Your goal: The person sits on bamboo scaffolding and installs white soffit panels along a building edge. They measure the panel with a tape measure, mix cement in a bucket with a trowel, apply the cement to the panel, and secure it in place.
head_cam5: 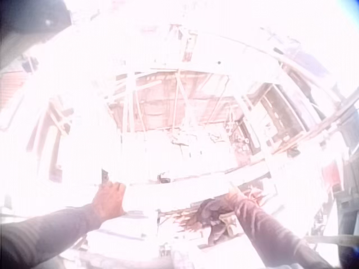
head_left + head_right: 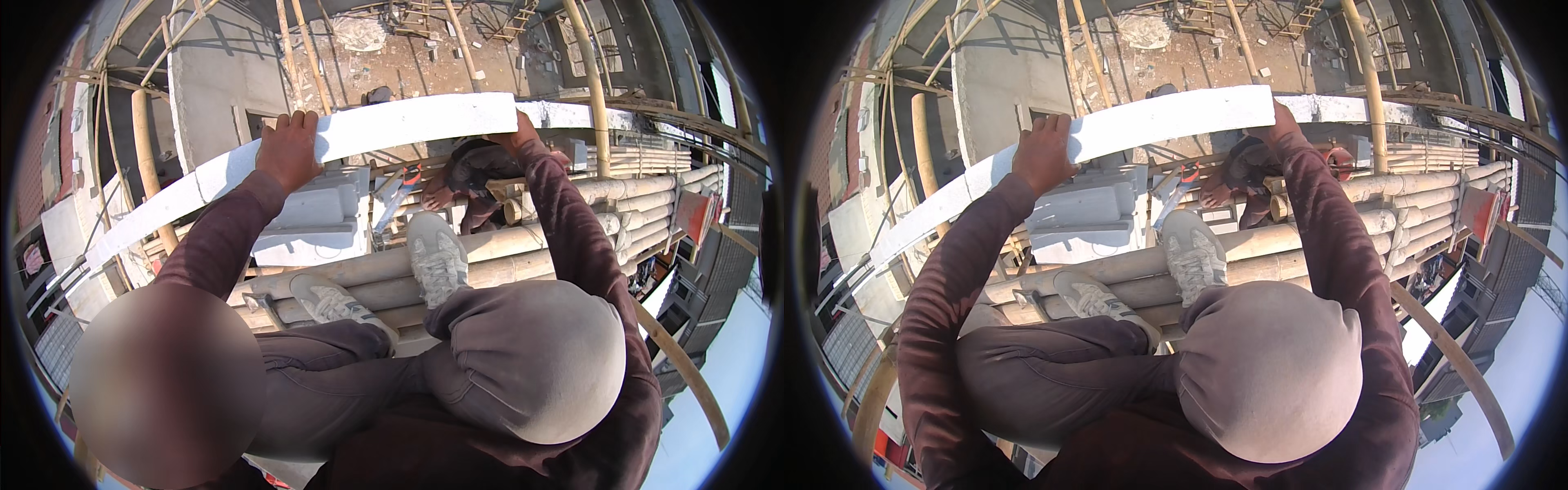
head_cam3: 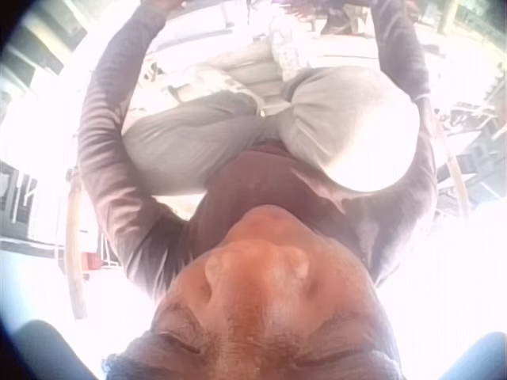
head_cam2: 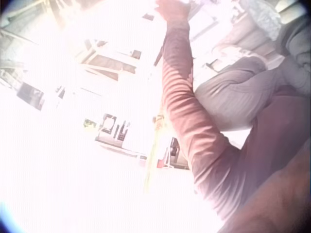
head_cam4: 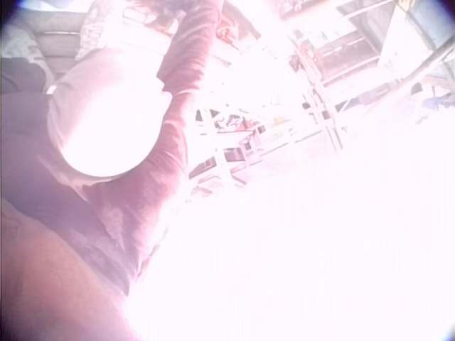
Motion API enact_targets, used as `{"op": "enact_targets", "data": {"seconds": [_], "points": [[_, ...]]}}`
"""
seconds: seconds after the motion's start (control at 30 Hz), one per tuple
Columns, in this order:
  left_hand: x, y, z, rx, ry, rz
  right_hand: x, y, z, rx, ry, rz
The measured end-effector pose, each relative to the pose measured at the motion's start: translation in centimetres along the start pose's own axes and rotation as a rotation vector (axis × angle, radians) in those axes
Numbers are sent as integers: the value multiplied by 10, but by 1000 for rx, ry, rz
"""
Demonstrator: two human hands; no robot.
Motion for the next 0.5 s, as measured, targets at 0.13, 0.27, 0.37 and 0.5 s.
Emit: {"op": "enact_targets", "data": {"seconds": [0.13, 0.27, 0.37, 0.5], "points": [[-1, 5, 2, -13, 2, 8, -3, 4, 3, -12, 24, 44], [2, 0, -1, -33, 26, -28, -7, 2, 13, -29, -31, -191], [6, 0, -5, -9, -6, -5, -13, 1, 10, 24, 9, -135], [46, -4, -29, -95, -132, 90, -20, -4, 2, 4, -4, 22]]}}
Point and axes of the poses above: each hand's wrist, its own z-axis towards the middle knuckle, its own y-axis out of the back of the hand, x = y × z, the point moved 4 cm from there along z, towards the middle knuckle, and after that the axes turned 15 degrees about x, right-handed, at the moved point
